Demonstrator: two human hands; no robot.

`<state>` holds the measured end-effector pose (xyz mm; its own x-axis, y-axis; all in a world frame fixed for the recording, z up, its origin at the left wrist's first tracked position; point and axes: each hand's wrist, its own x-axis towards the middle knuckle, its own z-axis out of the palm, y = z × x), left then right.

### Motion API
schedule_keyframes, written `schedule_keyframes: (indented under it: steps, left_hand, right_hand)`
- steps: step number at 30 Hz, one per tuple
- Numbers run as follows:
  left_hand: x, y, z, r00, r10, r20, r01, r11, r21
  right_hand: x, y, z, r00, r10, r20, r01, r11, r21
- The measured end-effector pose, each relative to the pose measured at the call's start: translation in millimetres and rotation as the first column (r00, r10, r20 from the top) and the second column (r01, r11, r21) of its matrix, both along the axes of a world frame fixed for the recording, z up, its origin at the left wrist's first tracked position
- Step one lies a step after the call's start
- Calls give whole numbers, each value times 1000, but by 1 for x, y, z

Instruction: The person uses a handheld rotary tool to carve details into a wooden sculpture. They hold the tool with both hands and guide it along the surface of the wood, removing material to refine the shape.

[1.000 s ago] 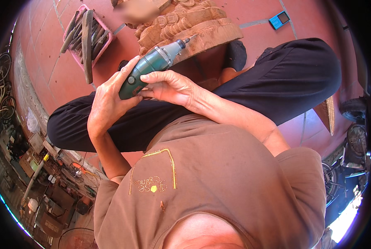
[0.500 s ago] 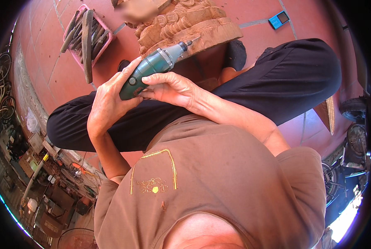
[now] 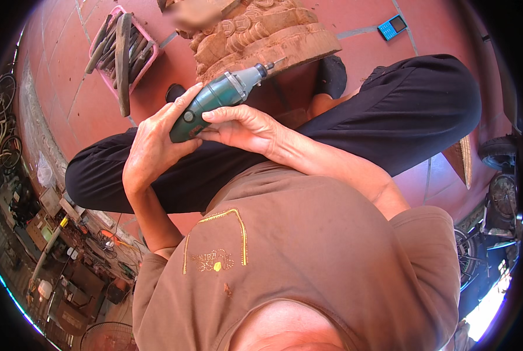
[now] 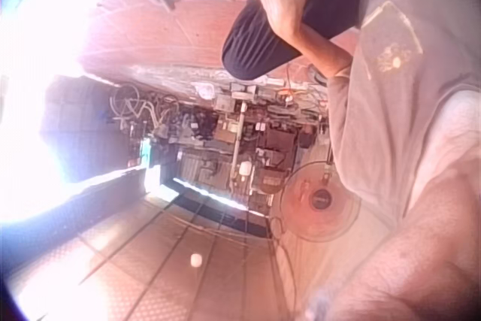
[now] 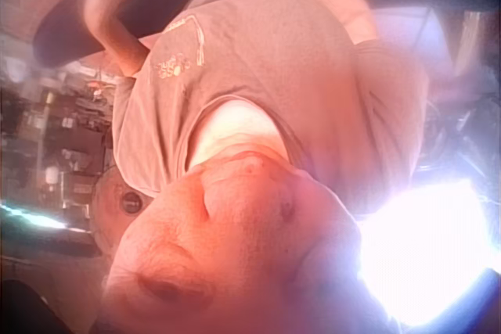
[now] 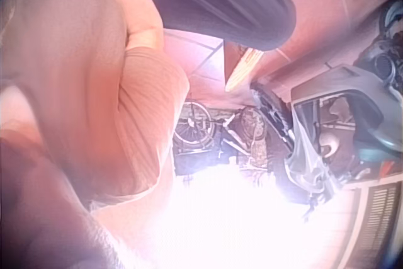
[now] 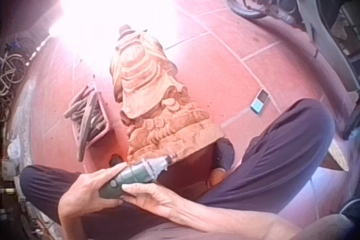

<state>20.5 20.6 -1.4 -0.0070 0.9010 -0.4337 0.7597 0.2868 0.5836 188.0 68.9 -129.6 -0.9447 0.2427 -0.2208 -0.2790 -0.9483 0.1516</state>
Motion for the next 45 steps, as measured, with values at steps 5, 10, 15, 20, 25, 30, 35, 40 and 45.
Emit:
schedule_keyframes:
  steps: [5, 10, 15, 20, 25, 30, 35, 40, 45]
  left_hand:
    - [2, 0, 3, 1000, 1, 4, -1, 1000, -31]
    - [4, 0, 4, 1000, 2, 19, -1, 999, -34]
    - [3, -3, 3, 999, -9, 31, 9, 1000, -19]
    - [4, -3, 4, 1000, -15, 19, 16, 999, -39]
    - [4, -3, 4, 1000, -21, 11, 21, 999, -36]
    - [3, -4, 3, 1000, -17, 1, 17, 1000, -23]
    - [3, -3, 3, 1000, -1, 6, 1, 1000, -26]
    - [3, 0, 5, 1000, 11, -11, -11, 999, -52]
    - [1, 2, 4, 1000, 12, -26, -14, 998, -59]
  right_hand:
    - [3, -2, 2, 1000, 2, 13, -2, 1000, -11]
    - [5, -5, 3, 1000, -1, -1, 1, 1000, -21]
    - [7, -6, 5, 1000, 13, 10, -13, 999, -30]
    - [8, -8, 4, 1000, 3, 2, -3, 999, -36]
    - [8, -9, 5, 1000, -1, 3, 1, 999, -35]
    - [7, -7, 5, 1000, 7, -2, -7, 1000, -30]
    - [4, -5, 3, 1000, 10, -7, -10, 1000, -20]
    - [2, -3, 3, 1000, 7, 5, -7, 1000, -8]
    - [0, -1, 1, 1000, 12, 12, -12, 1000, -9]
